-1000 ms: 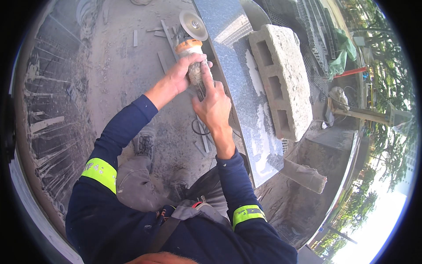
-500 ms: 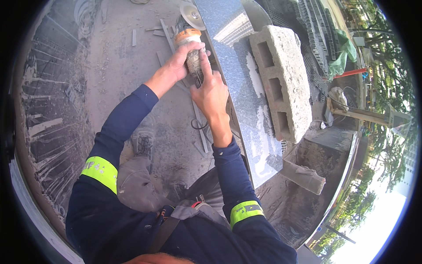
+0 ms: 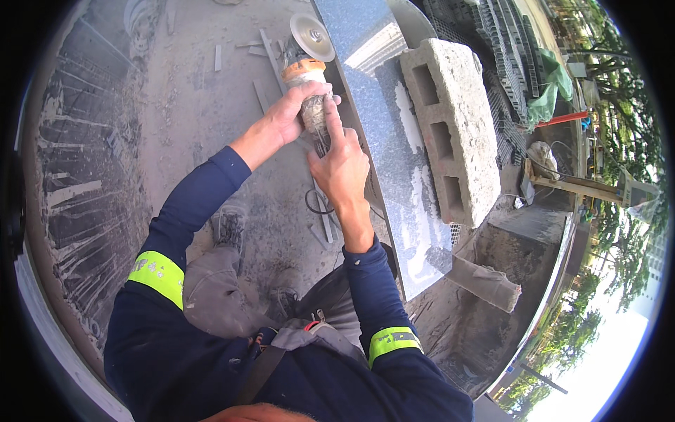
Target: The person uses an angle grinder to grind the edge of a rectangular tile resting on a cinder block. The person holds the grinder with both hands and moves it along the tile edge, producing dust. The tile remains in place throughout the clip.
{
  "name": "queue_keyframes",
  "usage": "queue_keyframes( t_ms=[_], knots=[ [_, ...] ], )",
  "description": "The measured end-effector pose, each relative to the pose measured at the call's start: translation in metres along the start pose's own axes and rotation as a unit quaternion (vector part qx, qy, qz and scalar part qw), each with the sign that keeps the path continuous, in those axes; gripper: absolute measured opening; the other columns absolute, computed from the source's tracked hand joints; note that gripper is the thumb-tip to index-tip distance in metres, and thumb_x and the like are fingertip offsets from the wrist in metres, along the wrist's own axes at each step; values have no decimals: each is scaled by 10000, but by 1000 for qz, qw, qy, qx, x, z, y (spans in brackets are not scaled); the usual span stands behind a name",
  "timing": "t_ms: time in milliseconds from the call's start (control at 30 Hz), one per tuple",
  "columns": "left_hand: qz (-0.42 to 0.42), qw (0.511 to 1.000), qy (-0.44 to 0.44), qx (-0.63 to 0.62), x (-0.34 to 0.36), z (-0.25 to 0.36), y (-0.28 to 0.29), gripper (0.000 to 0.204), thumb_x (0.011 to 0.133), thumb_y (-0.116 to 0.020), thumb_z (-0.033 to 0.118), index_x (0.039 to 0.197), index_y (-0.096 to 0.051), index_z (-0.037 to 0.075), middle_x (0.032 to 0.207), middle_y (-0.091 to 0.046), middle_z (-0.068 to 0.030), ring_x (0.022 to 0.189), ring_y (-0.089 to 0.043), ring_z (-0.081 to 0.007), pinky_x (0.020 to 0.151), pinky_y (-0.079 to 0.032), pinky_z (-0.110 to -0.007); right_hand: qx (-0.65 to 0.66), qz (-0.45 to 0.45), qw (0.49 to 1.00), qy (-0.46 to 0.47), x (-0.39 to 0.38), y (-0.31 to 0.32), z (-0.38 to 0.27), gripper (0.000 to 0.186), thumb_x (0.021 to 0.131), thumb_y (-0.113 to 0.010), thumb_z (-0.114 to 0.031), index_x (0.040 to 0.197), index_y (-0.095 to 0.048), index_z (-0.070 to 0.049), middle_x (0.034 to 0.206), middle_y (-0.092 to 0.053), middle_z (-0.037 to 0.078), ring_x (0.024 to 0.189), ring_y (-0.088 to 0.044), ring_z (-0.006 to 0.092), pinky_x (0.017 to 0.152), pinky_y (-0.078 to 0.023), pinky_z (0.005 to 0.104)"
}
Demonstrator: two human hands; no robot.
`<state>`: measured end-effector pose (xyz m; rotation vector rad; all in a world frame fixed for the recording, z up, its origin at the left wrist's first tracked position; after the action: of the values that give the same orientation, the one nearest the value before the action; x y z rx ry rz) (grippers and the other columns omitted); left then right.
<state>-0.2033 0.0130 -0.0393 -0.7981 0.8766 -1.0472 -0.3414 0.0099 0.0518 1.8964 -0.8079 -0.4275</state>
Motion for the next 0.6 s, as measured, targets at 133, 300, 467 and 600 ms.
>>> queue_keyframes(
  t_ms=[133,300,467,600],
  knots=[
    [1,1000,-2,1,-8,-5,-1,298,906,-792,245,1106,-649,76,1025,-722,-79,1002,-732,-204,900,-619,-410,2,-4,1000,2,-8,2,0,992,751,-798,-107,1643,-400,-276,1039,-689,179,901,-728,409,782,-605,509],
    [8,1000,-6,-17,-5,-12,-2,313,896,-798,242,1108,-661,57,1003,-724,-89,936,-728,-201,869,-612,-384,5,0,1000,5,-7,1,6,994,734,-796,-100,1637,-411,-257,1044,-693,184,886,-729,413,783,-606,506],
    [-7,1000,-7,-23,22,6,9,302,891,-808,223,1094,-631,86,1002,-710,-70,973,-730,-210,852,-632,-406,2,3,1000,3,19,-6,2,976,723,-764,-92,1627,-428,-239,1017,-705,210,872,-734,428,787,-610,512],
    [15,1000,-10,-21,44,26,15,314,874,-826,189,1096,-623,98,979,-698,-52,961,-731,-204,809,-640,-401,-19,9,1000,6,43,-12,-6,970,721,-748,-103,1627,-421,-214,1004,-711,234,879,-737,439,797,-609,527]
  ],
)
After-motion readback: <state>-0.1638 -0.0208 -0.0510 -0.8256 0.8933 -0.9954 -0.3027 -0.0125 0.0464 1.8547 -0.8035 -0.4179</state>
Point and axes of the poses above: each hand's wrist, its own x-axis towards the middle knuckle, its own y-axis out of the back of the hand, z = x × y, the point moved 5 cm from there along x, towards the middle knuckle
